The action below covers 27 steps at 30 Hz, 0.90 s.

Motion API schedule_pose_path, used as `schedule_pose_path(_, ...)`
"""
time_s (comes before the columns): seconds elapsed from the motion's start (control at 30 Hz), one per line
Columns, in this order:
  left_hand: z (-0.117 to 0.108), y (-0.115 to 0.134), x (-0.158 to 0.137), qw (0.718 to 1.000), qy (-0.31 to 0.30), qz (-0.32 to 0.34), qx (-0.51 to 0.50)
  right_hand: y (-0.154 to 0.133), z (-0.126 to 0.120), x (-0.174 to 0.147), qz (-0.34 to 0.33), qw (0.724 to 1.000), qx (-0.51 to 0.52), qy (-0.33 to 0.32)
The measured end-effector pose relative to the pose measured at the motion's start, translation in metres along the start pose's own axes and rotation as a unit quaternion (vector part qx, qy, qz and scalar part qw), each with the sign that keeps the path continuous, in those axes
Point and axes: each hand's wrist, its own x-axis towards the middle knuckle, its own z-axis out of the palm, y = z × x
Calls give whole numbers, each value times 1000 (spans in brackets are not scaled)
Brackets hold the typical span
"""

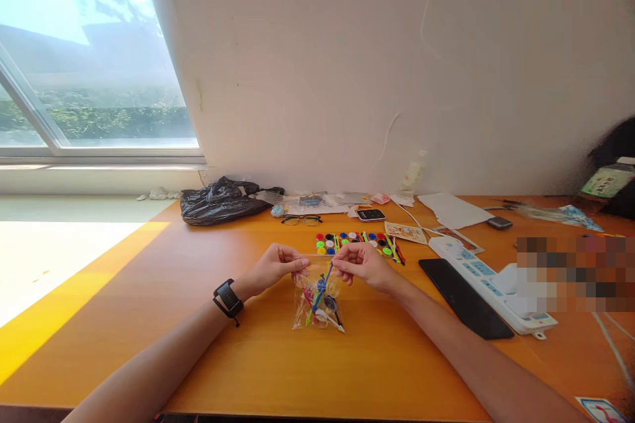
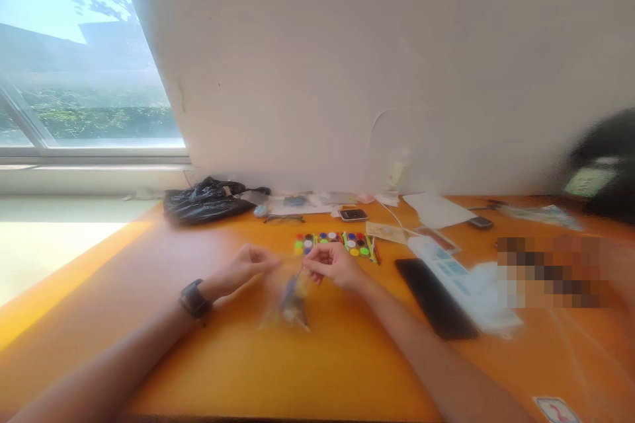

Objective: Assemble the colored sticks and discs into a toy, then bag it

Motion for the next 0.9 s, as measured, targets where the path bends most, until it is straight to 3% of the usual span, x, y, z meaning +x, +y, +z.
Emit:
schedule_pose_path(0.37, 3, 13, -7, 995, 16, -10, -101, -6, 8, -5, 30, 991, 115, 58)
schedule_pose_path(0.63, -2, -6, 0, 977, 26, 13, -210, -10, 17, -7, 33, 982, 160, 96)
schedule_pose_path(0.77, 1, 5, -5, 994, 30, 22, -104, -8, 17, -9, 4, 992, 107, 63)
schedule_pose_path(0.9, 10, 14, -9, 1000, 24, 17, -6, -8, 21, -7, -60, 995, -48, 68)
